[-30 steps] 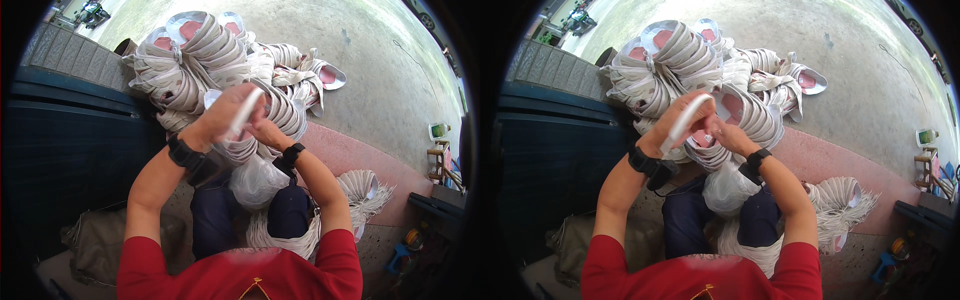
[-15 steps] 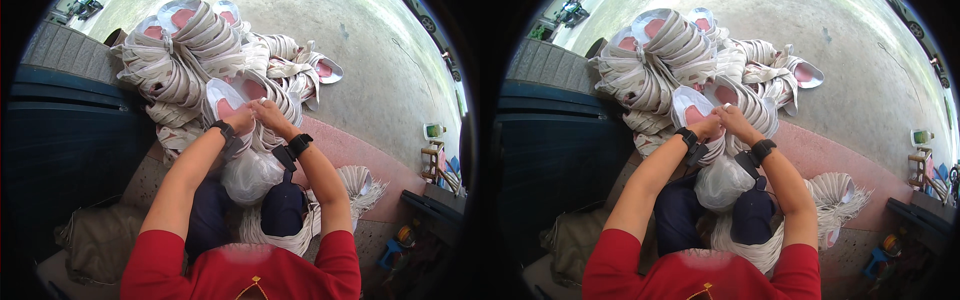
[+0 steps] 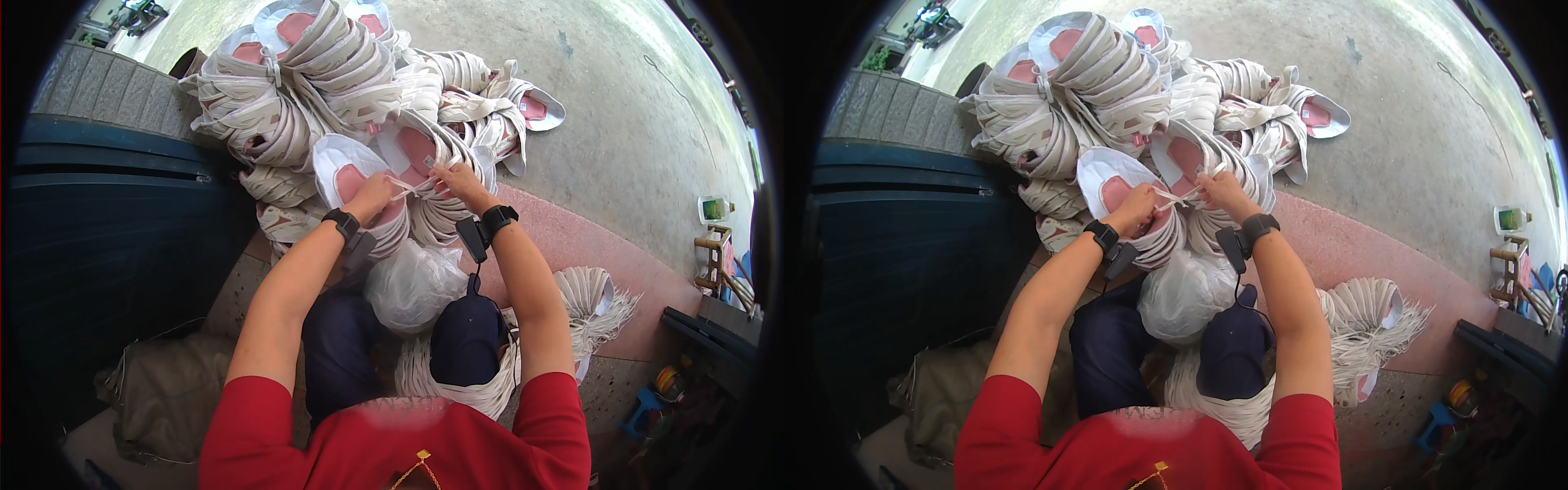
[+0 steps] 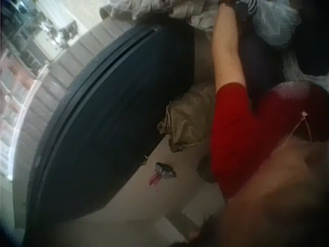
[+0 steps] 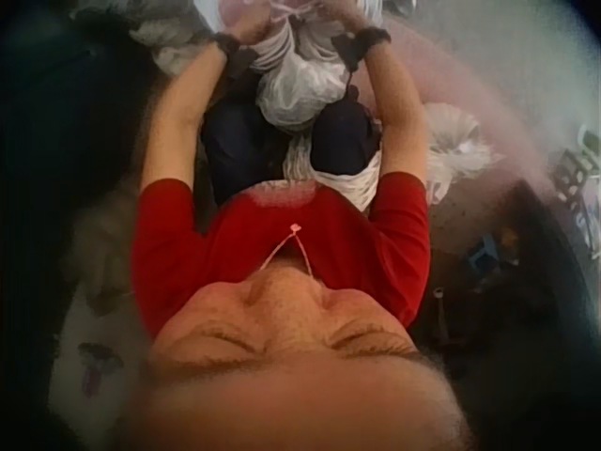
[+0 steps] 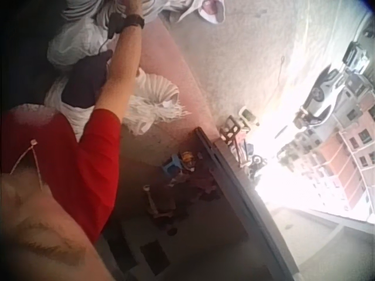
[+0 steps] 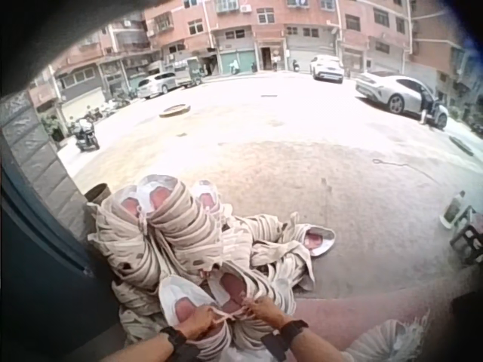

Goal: Lacing and bundling shoes in a manufacturing setting.

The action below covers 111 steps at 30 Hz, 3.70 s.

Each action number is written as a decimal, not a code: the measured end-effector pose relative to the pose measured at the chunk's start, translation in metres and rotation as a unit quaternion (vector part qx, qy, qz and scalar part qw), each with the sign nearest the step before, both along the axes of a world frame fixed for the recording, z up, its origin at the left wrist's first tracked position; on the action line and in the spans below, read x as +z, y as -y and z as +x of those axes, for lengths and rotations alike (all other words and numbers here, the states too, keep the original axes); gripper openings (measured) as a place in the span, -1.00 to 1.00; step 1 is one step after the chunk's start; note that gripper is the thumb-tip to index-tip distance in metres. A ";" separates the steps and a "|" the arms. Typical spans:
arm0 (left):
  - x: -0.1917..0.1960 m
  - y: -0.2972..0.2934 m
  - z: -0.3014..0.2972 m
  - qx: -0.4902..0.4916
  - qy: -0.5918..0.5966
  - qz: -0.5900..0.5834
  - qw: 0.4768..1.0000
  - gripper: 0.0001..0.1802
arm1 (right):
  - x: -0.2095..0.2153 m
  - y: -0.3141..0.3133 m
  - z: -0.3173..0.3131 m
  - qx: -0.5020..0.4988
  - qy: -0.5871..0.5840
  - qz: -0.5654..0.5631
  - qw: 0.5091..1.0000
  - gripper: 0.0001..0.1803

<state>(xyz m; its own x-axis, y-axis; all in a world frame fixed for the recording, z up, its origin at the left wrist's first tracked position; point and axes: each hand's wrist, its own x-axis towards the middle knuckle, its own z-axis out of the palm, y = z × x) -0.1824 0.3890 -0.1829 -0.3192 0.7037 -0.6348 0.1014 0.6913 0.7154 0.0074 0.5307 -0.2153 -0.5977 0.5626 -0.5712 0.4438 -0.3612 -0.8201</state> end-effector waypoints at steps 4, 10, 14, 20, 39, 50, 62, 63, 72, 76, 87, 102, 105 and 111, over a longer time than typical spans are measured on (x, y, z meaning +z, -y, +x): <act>-0.009 0.018 -0.027 -0.034 -0.068 0.055 0.996 -0.66 | 0.011 0.014 -0.006 0.093 -0.011 0.096 0.991 -0.49; 0.051 0.026 -0.010 0.045 0.106 0.227 0.967 -0.73 | 0.022 0.032 -0.018 0.091 -0.029 0.065 0.993 -0.59; 0.132 0.043 0.004 0.027 0.017 0.207 0.978 -0.63 | 0.049 0.052 -0.032 0.021 -0.112 -0.025 0.993 -0.62; 0.146 0.076 0.014 -0.064 -0.109 0.172 0.977 -0.69 | 0.079 0.064 -0.031 0.196 -0.043 0.117 0.973 -0.62; 0.113 0.042 0.054 -0.406 -0.449 0.186 0.774 -0.86 | 0.078 0.049 -0.014 0.118 -0.057 0.021 0.991 -0.68; 0.084 0.036 0.052 -0.437 -0.545 0.212 0.684 -0.92 | 0.061 0.044 -0.022 0.079 -0.066 -0.002 0.995 -0.76; 0.091 0.015 0.019 0.069 0.279 -0.024 0.958 -0.88 | 0.063 0.061 -0.004 0.097 -0.048 -0.232 0.967 -0.51; 0.092 0.012 0.022 0.071 0.280 -0.027 0.957 -0.88 | 0.058 0.063 -0.009 0.034 -0.074 -0.273 0.959 -0.53; 0.096 0.018 0.024 0.047 0.247 0.019 0.968 -0.85 | 0.089 0.074 -0.013 -0.094 -0.088 -0.405 0.905 -0.65; 0.099 0.016 0.036 -0.020 0.119 0.039 0.992 -0.79 | 0.073 0.068 -0.003 -0.047 -0.167 -0.418 0.892 -0.71; 0.148 0.026 0.038 0.029 0.027 0.108 0.993 -0.54 | 0.097 0.072 0.010 -0.239 -0.045 -0.190 0.951 -0.67; 0.168 0.025 0.030 0.014 0.174 0.139 0.975 -0.42 | 0.145 0.079 -0.023 0.188 -0.174 0.257 0.932 -0.64; 0.169 0.027 0.033 0.048 0.197 0.160 0.966 -0.42 | 0.147 0.072 -0.017 0.166 -0.158 0.176 0.957 -0.60; 0.135 0.043 0.044 0.067 -0.027 0.256 0.964 -0.51 | 0.131 0.058 -0.004 -0.017 -0.238 -0.229 0.944 -0.75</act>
